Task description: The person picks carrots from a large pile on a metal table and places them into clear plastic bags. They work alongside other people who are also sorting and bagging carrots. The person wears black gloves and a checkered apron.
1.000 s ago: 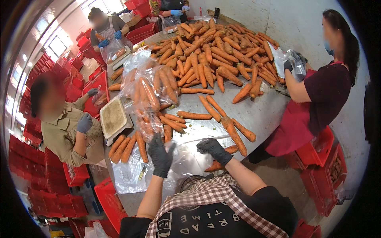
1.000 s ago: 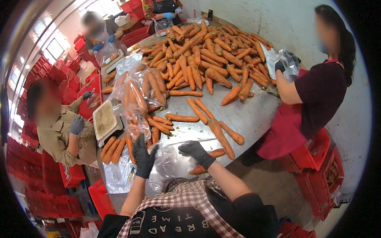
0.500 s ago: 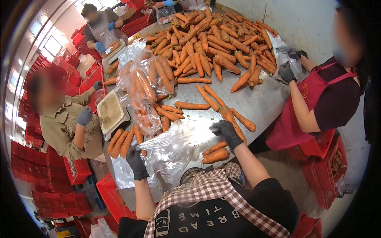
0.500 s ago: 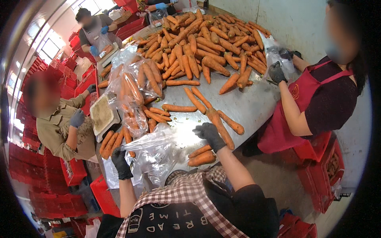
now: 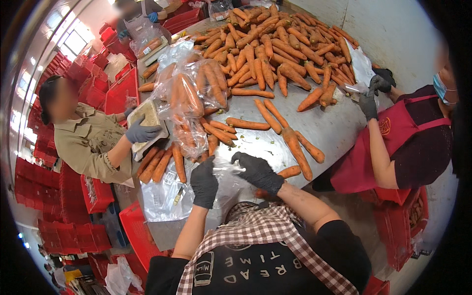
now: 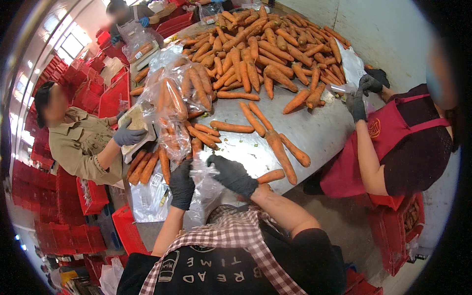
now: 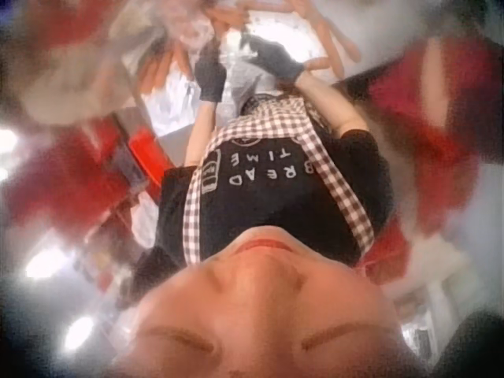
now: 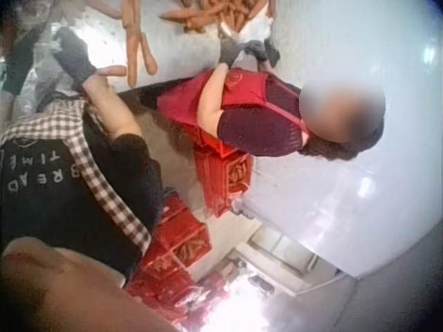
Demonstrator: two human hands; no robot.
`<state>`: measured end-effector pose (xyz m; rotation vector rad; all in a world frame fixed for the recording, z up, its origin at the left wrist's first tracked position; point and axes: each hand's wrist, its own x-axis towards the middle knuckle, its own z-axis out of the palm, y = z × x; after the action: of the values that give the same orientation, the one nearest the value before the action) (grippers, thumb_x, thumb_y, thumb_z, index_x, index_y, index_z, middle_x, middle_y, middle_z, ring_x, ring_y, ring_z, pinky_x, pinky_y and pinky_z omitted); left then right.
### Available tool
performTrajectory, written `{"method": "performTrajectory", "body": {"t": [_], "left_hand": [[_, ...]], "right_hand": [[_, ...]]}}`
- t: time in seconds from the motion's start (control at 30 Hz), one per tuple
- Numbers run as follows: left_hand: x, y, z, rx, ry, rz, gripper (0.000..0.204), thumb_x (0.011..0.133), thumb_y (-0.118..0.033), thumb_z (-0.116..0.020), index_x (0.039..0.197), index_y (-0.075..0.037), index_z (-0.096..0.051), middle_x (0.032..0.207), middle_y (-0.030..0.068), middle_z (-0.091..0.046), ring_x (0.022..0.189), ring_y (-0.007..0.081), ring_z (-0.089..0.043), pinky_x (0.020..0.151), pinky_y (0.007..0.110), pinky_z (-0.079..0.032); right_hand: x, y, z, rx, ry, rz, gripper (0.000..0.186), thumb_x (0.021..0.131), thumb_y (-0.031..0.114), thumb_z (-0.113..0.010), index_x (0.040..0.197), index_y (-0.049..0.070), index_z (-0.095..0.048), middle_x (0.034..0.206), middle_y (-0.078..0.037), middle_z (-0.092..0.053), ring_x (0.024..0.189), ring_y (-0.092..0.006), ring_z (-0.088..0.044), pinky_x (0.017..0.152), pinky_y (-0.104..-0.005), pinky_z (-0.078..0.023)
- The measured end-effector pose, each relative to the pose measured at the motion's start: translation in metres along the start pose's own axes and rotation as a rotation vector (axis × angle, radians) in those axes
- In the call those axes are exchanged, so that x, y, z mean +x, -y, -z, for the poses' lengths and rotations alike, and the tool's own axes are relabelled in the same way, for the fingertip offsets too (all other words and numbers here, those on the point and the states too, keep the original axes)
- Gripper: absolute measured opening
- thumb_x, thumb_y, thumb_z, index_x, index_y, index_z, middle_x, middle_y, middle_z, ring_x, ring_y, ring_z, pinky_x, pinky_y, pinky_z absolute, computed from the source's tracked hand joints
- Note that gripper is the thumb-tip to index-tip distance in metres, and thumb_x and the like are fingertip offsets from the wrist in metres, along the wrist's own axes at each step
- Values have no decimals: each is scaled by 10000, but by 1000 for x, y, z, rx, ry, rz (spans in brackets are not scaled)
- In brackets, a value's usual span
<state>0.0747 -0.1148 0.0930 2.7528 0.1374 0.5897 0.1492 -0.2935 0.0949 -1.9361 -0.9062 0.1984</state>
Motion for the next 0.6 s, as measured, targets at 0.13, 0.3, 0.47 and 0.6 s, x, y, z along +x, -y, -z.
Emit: {"method": "performTrajectory", "body": {"t": [0.13,0.3,0.47,0.6], "left_hand": [[-9,-18,44,-461,282,182,471,710,78,-432,1133,-109,-525,921,123,-595,749,224,-587,682,317,-456],[-20,-18,57,-771,997,116,365,832,-142,-551,1195,-149,-524,1077,104,-589,868,193,-576,801,308,-438],[-22,40,38,-450,482,399,251,784,-149,-609,1033,-137,-634,809,135,-620,787,206,-593,714,297,-454],[-30,71,21,147,235,325,544,636,-197,-711,1129,-88,-509,1061,196,-535,868,339,-573,735,394,-468]], "right_hand": [[2,-84,16,-378,-336,-78,133,747,30,-501,874,63,-520,814,-126,-560,761,-272,-569,624,-360,-442],[21,-118,47,768,-380,-525,97,797,48,-457,804,35,-552,758,-40,-560,606,-137,-518,550,-261,-451],[5,-88,52,674,-16,-601,282,829,136,-515,1098,54,-485,784,-26,-559,698,-118,-537,653,-244,-450],[-7,-33,58,650,437,-328,486,851,234,-552,1302,149,-393,754,-15,-533,791,-86,-488,780,-237,-408]]}}
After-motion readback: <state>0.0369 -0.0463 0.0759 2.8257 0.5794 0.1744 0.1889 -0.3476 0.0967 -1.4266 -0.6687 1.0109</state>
